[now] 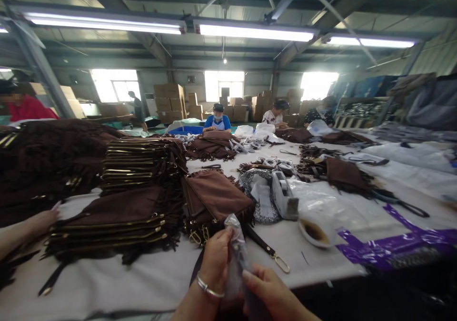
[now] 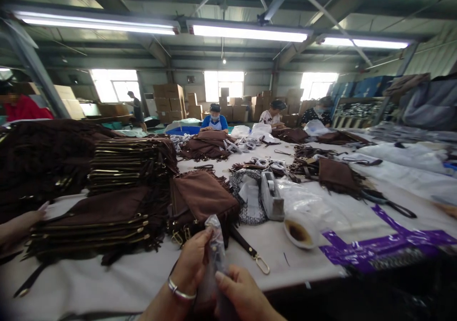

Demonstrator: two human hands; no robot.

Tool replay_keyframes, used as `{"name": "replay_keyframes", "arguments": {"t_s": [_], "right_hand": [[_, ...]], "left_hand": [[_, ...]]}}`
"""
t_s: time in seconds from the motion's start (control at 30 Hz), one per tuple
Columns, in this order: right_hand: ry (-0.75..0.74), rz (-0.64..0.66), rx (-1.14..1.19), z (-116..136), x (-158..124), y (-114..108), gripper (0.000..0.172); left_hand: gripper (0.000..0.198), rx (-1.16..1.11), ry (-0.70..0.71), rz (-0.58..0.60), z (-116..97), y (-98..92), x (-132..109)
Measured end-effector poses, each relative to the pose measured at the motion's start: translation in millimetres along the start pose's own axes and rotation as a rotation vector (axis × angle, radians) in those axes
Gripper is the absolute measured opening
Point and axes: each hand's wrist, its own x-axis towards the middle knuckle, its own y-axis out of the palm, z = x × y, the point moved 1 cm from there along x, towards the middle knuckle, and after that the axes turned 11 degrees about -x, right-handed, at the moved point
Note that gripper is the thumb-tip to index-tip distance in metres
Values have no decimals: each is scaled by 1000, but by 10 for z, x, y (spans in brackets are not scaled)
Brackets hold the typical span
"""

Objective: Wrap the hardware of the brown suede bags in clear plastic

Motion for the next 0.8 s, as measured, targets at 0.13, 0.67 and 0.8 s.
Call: {"name": "replay_keyframes", "arguments": {"t_s": [0.13, 0.67, 0.8], "right_hand": [[75, -65, -128, -129, -49, -52, 62], [19, -122, -377, -173, -114, -65, 65], [-7, -115, -326, -246, -79, -53, 63]], "left_hand": [[39, -22, 13, -33, -7, 55, -15], [33, -76, -140, 38, -30, -6, -222], [44, -20, -204, 70, 194, -45, -391]]}}
